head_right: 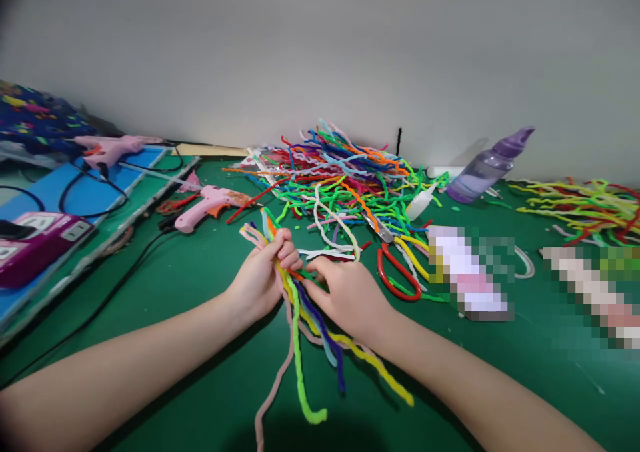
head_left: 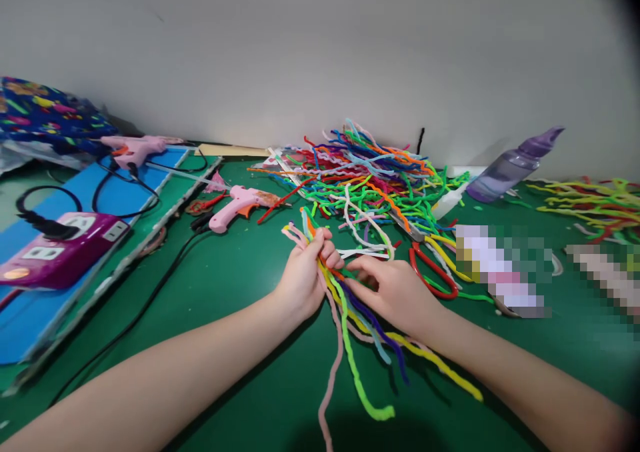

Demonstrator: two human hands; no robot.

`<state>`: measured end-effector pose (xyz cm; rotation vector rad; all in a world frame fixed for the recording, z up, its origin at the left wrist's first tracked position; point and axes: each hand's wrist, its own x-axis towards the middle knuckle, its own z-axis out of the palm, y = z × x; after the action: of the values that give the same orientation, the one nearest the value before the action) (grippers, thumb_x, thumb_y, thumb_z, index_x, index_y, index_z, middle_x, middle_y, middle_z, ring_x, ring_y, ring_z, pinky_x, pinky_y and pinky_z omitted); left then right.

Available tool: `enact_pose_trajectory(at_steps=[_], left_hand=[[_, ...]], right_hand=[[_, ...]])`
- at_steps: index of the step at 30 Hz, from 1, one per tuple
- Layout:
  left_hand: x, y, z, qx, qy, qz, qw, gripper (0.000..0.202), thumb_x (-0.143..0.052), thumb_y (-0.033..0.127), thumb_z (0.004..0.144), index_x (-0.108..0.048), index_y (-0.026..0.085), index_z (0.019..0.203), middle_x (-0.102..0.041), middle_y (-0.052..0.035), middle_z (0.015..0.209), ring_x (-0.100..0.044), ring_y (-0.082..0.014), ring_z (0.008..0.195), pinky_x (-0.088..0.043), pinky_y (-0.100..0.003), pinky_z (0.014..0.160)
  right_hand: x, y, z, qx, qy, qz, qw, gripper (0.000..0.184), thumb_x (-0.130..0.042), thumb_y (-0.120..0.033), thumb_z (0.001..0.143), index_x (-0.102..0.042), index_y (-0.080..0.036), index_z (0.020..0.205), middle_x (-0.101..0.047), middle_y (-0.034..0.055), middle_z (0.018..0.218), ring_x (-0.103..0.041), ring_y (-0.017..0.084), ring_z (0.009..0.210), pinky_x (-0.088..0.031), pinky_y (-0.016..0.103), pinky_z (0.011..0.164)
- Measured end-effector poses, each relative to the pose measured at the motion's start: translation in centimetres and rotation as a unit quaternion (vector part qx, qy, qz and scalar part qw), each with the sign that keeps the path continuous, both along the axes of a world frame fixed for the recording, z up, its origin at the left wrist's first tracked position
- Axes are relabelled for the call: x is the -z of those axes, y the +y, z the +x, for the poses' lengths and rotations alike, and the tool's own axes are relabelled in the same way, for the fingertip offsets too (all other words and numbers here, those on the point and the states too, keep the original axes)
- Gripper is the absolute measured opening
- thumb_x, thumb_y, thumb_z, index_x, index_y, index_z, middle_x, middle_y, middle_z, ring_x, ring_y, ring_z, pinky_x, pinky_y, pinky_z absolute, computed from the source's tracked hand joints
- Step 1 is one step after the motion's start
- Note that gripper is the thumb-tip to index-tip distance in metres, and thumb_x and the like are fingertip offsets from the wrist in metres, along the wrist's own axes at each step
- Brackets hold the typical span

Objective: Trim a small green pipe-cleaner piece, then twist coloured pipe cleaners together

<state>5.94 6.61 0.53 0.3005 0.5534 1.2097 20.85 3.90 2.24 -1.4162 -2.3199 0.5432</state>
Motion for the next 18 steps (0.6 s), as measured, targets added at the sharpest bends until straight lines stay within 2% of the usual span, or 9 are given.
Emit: enact_pose_trajectory(at_steps=[2,4,6,9,11,12,16,18], left_hand=[[-0.07,0.06,-0.06,-0.003,-0.004,-0.006,1.000,0.013,-0.043,0.017,0.090,-0.049,0.015,0.078,-0.034,0.0069,0.051,-0.035,-0.0045,0.042,-0.036,-0.017,0.048],[-0.09,0.15,-0.12,-0.010,-0.001,-0.010,1.000,0.014,-0.043,0.016,0.090,-0.049,0.015,0.078,-0.034,0.0068,0.052,-0.035,-0.0045,0.042,-0.036,-0.017,0.048],[-0.06,0.27,-0.23,-0.017,0.000,-0.007,1.000,0.014,-0.043,0.017,0.090,-0.049,0.015,0.078,-0.035,0.0067,0.052,-0.035,-0.0044,0.043,-0.036,-0.017,0.048],[0.02,0.48,-0.43,-0.022,0.000,0.002,1.000,0.015,-0.042,0.017,0.091,-0.049,0.015,0.078,-0.034,0.0069,0.052,-0.034,-0.0039,0.042,-0.036,-0.016,0.047],[0.04,0.60,-0.51,-0.025,0.003,0.001,1.000,0.015,-0.042,0.016,0.091,-0.049,0.015,0.078,-0.033,0.0073,0.050,-0.031,-0.0035,0.040,-0.034,-0.016,0.045],[0.04,0.64,-0.53,-0.026,0.004,-0.001,1.000,0.016,-0.042,0.016,0.091,-0.049,0.015,0.078,-0.033,0.0075,0.050,-0.030,-0.0033,0.039,-0.033,-0.016,0.044],[0.01,0.62,-0.52,-0.021,0.001,-0.009,1.000,0.016,-0.041,0.016,0.092,-0.049,0.015,0.077,-0.028,0.0086,0.047,-0.026,-0.0030,0.038,-0.030,-0.015,0.042],[-0.01,0.50,-0.50,-0.015,0.000,-0.011,1.000,0.016,-0.042,0.015,0.091,-0.048,0.015,0.077,-0.025,0.0093,0.047,-0.023,-0.0030,0.038,-0.026,-0.015,0.040]], right_hand=[[0.08,-0.30,0.21,-0.028,-0.115,0.165,0.979,0.015,-0.050,-0.022,0.087,-0.063,-0.015,0.087,-0.064,0.0024,0.065,-0.059,0.014,0.057,-0.033,0.026,0.052],[0.15,-0.60,0.30,-0.067,-0.191,0.283,0.938,0.018,-0.046,-0.014,0.087,-0.064,-0.013,0.082,-0.061,0.0029,0.062,-0.057,0.014,0.055,-0.030,0.028,0.051],[0.13,-0.81,0.32,-0.092,-0.232,0.346,0.904,0.020,-0.045,-0.008,0.086,-0.064,-0.011,0.082,-0.060,0.0034,0.061,-0.057,0.014,0.055,-0.029,0.029,0.052],[0.17,-0.86,0.37,-0.098,-0.246,0.378,0.887,0.020,-0.043,-0.006,0.086,-0.063,-0.008,0.087,-0.062,0.0049,0.064,-0.057,0.015,0.055,-0.029,0.029,0.053],[0.34,-0.69,0.47,-0.094,-0.243,0.355,0.898,0.021,-0.042,-0.006,0.086,-0.063,-0.009,0.091,-0.062,0.0045,0.064,-0.057,0.014,0.055,-0.028,0.029,0.052],[0.43,-0.57,0.52,-0.093,-0.239,0.320,0.912,0.021,-0.042,-0.007,0.086,-0.062,-0.010,0.091,-0.062,0.0040,0.064,-0.057,0.014,0.056,-0.028,0.028,0.052],[0.18,-0.13,0.37,-0.064,-0.163,0.075,0.982,0.019,-0.042,-0.017,0.089,-0.061,-0.016,0.085,-0.064,0.0025,0.068,-0.057,0.013,0.060,-0.032,0.024,0.054],[-0.36,-0.08,0.06,-0.052,-0.077,-0.046,0.995,0.023,-0.040,-0.022,0.091,-0.061,-0.017,0.083,-0.064,0.0016,0.069,-0.057,0.011,0.059,-0.034,0.023,0.055]])
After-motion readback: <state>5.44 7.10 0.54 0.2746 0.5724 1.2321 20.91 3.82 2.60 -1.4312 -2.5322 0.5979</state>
